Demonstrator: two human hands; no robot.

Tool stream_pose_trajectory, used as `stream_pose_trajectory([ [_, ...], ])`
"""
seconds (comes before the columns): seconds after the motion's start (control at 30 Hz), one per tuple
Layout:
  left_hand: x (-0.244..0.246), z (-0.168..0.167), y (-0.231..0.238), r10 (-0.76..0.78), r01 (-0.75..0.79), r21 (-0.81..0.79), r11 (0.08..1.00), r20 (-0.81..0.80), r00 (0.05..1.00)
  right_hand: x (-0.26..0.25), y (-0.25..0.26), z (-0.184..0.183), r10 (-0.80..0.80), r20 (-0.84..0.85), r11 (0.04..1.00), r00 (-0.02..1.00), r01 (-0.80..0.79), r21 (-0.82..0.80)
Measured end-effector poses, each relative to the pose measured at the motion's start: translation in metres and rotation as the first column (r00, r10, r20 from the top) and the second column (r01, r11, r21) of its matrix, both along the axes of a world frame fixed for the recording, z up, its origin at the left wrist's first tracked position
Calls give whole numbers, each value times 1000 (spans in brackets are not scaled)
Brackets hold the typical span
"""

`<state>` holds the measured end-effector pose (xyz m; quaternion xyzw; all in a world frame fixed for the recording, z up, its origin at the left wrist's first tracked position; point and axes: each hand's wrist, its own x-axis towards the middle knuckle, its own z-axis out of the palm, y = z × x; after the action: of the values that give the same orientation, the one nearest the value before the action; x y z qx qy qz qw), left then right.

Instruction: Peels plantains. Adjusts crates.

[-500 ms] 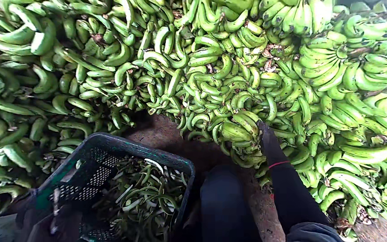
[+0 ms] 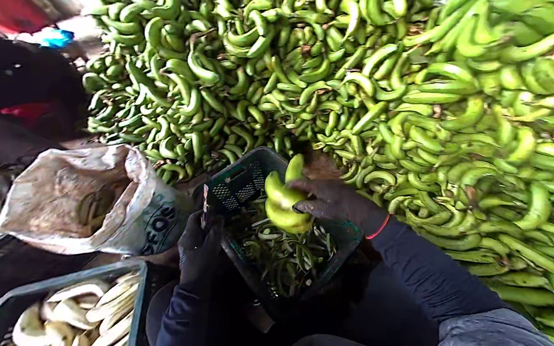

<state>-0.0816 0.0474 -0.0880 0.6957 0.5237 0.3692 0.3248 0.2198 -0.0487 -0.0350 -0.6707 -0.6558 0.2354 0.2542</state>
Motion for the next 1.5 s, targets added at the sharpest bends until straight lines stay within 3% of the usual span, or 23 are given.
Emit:
stream_pose_trajectory([
  [0.07, -10, 0, 2, 27, -26, -16, 1000, 51, 998, -10, 9, -9, 137, -228, 989, 964, -146, -21],
  [0.13, -17, -1, 2, 41, -33, -58, 998, 146, 988, -8, 10, -10, 76, -399, 997, 914, -68, 35],
  [0.23, -24, 0, 5, 49, -28, -99, 995, 216, 975, 4, 32, -29, -188, -399, 981, 898, 195, -24],
  [0.33, -24, 2, 11, 67, -33, -118, 993, 301, 951, 28, 75, -106, -333, -374, 942, 865, 286, -177],
  [0.43, -24, 4, 12, 32, 11, -106, 994, 391, 920, 5, 94, -149, -482, -222, 843, 848, 379, -382],
  [0.53, -25, 2, 13, -23, 56, -68, 996, 422, 906, -30, 121, -165, -479, -92, 742, 873, 347, -573],
  [0.63, -29, 1, 15, -58, 89, -53, 995, 430, 901, -43, 146, -231, -502, -50, 798, 864, 439, -414],
  [0.8, -34, 4, 18, -20, 63, -85, 994, 440, 898, -48, 192, -266, -264, 302, 811, 916, 380, -445],
  [0.9, -36, 4, 22, -37, 89, -88, 992, 470, 882, -41, 217, -281, -162, 374, 818, 913, 336, -466],
  [1.03, -35, 8, 25, -24, 123, -144, 982, 551, 834, -39, 245, -294, -35, 407, 807, 913, 266, -527],
  [1.27, -20, 11, 31, -32, 147, -154, 977, 573, 819, -41, 260, -309, -70, 452, 838, 889, 298, -457],
  [1.37, -20, 7, 30, -54, 140, -116, 983, 549, 834, -43, 256, -279, -63, 415, 894, 907, 236, -381],
  [1.5, -23, 0, 25, -90, 135, -42, 990, 547, 832, -32, 244, -191, -92, 381, 958, 920, 187, -219],
])
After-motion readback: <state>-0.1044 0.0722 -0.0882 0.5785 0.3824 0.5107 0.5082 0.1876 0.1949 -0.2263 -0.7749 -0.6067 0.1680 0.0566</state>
